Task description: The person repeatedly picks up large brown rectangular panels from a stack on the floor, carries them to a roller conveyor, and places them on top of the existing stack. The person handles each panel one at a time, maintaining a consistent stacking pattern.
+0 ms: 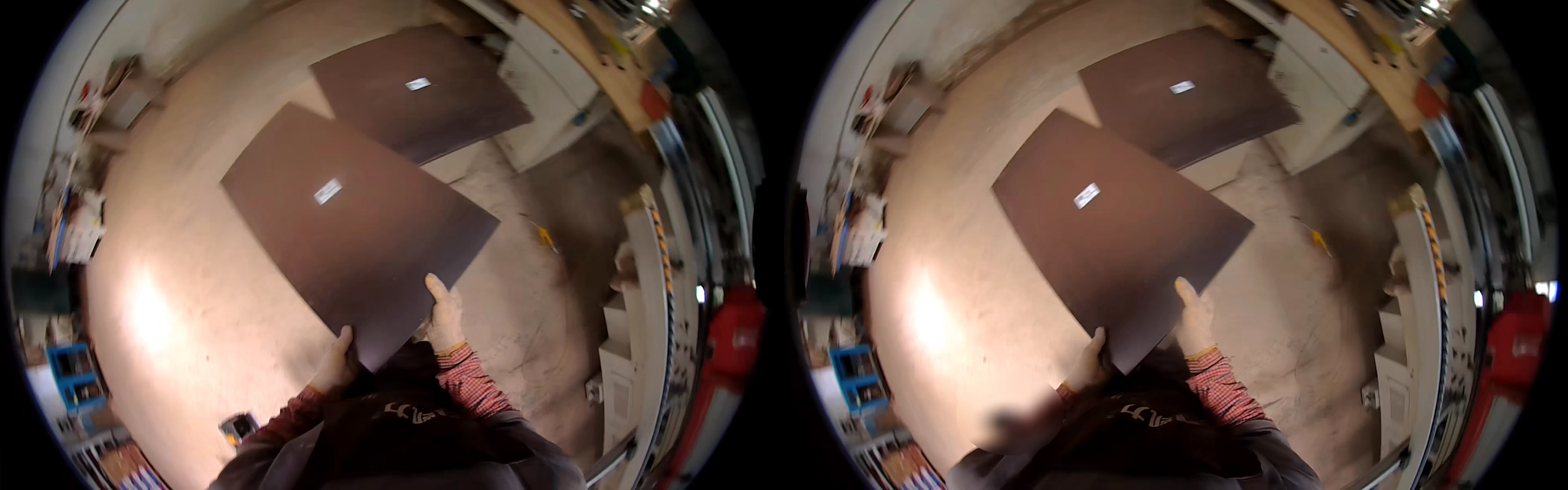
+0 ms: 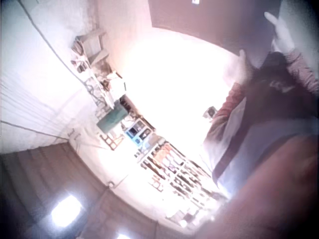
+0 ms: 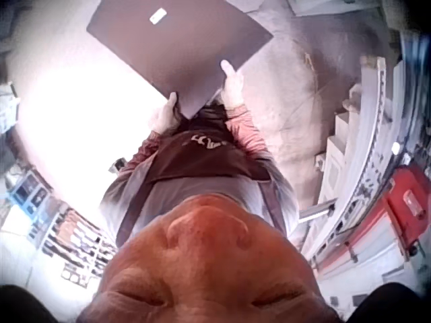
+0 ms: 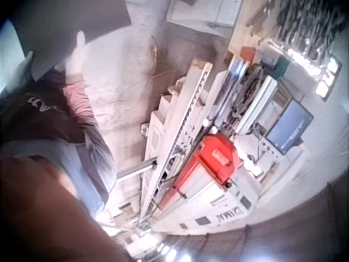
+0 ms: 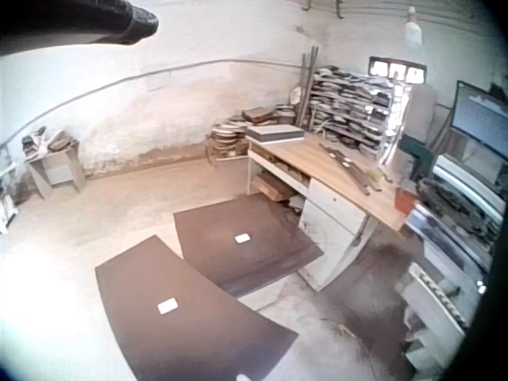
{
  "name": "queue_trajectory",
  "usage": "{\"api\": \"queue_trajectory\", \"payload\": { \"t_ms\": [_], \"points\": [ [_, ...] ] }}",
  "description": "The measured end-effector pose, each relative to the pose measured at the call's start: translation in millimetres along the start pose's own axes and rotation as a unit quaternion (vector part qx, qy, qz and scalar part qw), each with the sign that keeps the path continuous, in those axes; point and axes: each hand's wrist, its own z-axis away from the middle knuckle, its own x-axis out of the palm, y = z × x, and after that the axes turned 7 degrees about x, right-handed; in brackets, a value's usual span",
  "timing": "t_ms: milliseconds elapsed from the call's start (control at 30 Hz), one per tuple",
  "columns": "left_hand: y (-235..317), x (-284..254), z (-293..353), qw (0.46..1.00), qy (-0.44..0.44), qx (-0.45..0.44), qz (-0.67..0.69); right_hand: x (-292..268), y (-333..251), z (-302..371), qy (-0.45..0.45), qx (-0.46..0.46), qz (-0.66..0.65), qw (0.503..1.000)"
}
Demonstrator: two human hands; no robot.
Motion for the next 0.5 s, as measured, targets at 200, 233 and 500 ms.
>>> {"api": "queue_trajectory", "payload": {
  "t_ms": [200,233,500],
  "points": [
    [-54.5,-135.8,-101.2,0.803,0.227,-0.217,0.506,8.0,-69.2,-12.4,0.086,0.024,-0.021,0.996],
    [-105.7,-183.7,-122.2,0.799,0.216,-0.126,0.547,8.5,-76.8,-16.4,0.08,0.018,-0.023,0.996],
    [-114.9,-301.1,-295.8,0.831,0.297,-0.099,0.46,3.3,-124.8,-39.6,0.193,0.038,0.083,0.977]
  ]
}}
